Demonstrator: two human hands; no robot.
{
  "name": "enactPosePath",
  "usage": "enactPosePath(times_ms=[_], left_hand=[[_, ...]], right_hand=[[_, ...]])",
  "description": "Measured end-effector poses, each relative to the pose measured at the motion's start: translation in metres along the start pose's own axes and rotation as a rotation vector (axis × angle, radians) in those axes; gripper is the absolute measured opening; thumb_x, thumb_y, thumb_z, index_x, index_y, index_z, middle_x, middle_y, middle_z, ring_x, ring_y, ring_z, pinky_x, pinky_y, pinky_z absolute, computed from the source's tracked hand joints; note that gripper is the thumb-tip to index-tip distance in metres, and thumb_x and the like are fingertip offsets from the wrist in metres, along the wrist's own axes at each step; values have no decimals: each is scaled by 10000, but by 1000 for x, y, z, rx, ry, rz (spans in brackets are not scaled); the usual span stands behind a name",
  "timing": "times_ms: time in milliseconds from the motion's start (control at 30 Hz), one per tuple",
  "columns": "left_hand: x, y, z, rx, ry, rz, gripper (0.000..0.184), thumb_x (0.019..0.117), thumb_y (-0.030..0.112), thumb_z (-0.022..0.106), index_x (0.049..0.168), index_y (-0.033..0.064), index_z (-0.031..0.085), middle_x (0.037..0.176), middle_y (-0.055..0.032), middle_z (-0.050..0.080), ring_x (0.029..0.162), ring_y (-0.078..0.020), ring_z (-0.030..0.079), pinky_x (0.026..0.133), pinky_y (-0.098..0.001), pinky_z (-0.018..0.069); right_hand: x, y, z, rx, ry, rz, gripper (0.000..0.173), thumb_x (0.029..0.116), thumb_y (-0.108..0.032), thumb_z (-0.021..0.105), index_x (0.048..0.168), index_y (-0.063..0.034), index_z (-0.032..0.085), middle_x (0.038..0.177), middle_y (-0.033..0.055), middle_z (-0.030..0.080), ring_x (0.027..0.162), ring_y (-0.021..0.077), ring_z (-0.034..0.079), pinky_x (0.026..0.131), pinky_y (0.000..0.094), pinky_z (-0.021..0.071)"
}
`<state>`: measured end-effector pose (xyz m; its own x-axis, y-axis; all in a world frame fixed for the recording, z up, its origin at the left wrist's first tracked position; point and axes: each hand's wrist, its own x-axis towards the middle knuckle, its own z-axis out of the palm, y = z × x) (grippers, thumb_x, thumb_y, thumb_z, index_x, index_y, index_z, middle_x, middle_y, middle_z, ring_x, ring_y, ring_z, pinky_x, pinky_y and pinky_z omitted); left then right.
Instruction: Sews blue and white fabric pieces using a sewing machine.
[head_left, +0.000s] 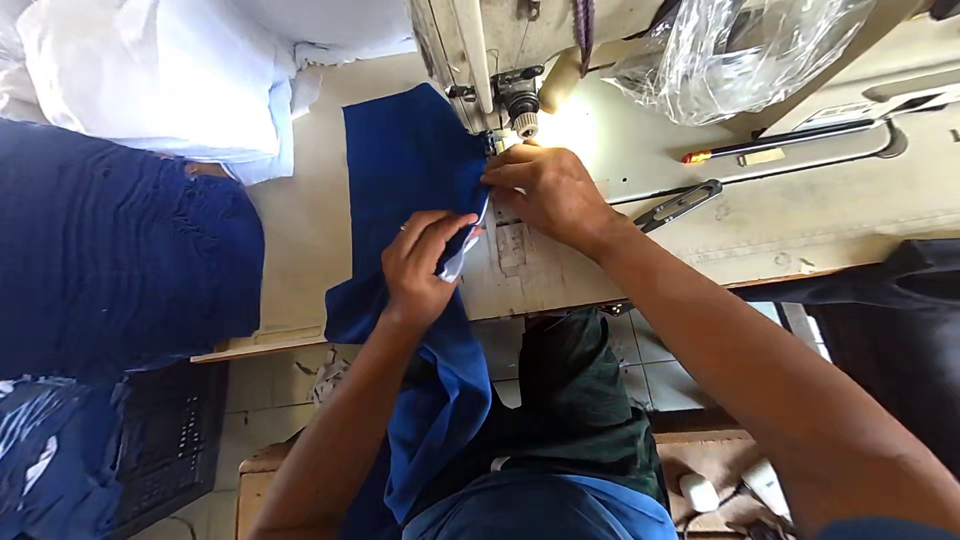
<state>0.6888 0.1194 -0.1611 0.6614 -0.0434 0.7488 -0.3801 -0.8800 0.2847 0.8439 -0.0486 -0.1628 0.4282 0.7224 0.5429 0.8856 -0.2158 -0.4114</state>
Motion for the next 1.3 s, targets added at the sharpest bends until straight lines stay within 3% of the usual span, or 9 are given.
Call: enactPosePath(times_ms=[167, 400, 500, 700, 1100, 1300], left_hand=[[22, -20, -12, -36, -44, 21, 149, 970, 76, 707, 1062, -30, 759, 1033, -166, 734, 1003, -178, 712, 910, -256, 560], [32, -22, -8, -53, -54, 81, 140, 962, 69, 717, 1058, -21, 761, 1029, -156, 730, 981, -169, 708, 881, -253, 562], [29, -17, -4, -93, -96, 94, 151, 950, 47, 718, 1082, -13, 760, 1065, -143, 730, 1015, -179, 709, 895, -282, 575], [20, -15, 5, -157, -123, 139, 128, 923, 32, 743, 1036, -24, 768, 1010, -154, 730, 964, -185, 708, 865, -277, 578], [15, -14, 6, -167, -122, 130, 135, 918, 47, 756, 1037, -14, 769, 1005, -145, 730, 953, -173, 700, 855, -267, 568], [14, -14, 5, -211, -155, 142, 124, 913, 20, 742, 1029, -18, 765, 994, -154, 731, 935, -177, 697, 841, -269, 567]], right_hand=[[-2, 6, 9, 4, 31, -4, 196, 991, -245, 649, 1031, -124, 797, 1051, 53, 760, 969, 262, 677, 832, 408, 519], [0, 4, 11, -103, -3, -62, 275, 1003, -71, 515, 1091, -117, 772, 1044, 58, 748, 944, 268, 665, 755, 397, 483], [-6, 2, 7, -117, -8, -51, 261, 994, -68, 539, 1071, -124, 782, 1050, 47, 759, 956, 268, 671, 765, 398, 486], [-21, -9, 3, -118, 48, 2, 211, 981, -126, 616, 1024, -161, 819, 1111, 7, 780, 934, 228, 668, 811, 396, 453], [-22, -15, 4, -151, 26, 25, 261, 991, -60, 552, 1043, -135, 797, 1099, 17, 777, 927, 245, 651, 818, 419, 422], [-24, -15, 4, -149, 41, 24, 245, 989, -76, 578, 1027, -153, 808, 1107, 2, 780, 922, 230, 654, 823, 408, 421]])
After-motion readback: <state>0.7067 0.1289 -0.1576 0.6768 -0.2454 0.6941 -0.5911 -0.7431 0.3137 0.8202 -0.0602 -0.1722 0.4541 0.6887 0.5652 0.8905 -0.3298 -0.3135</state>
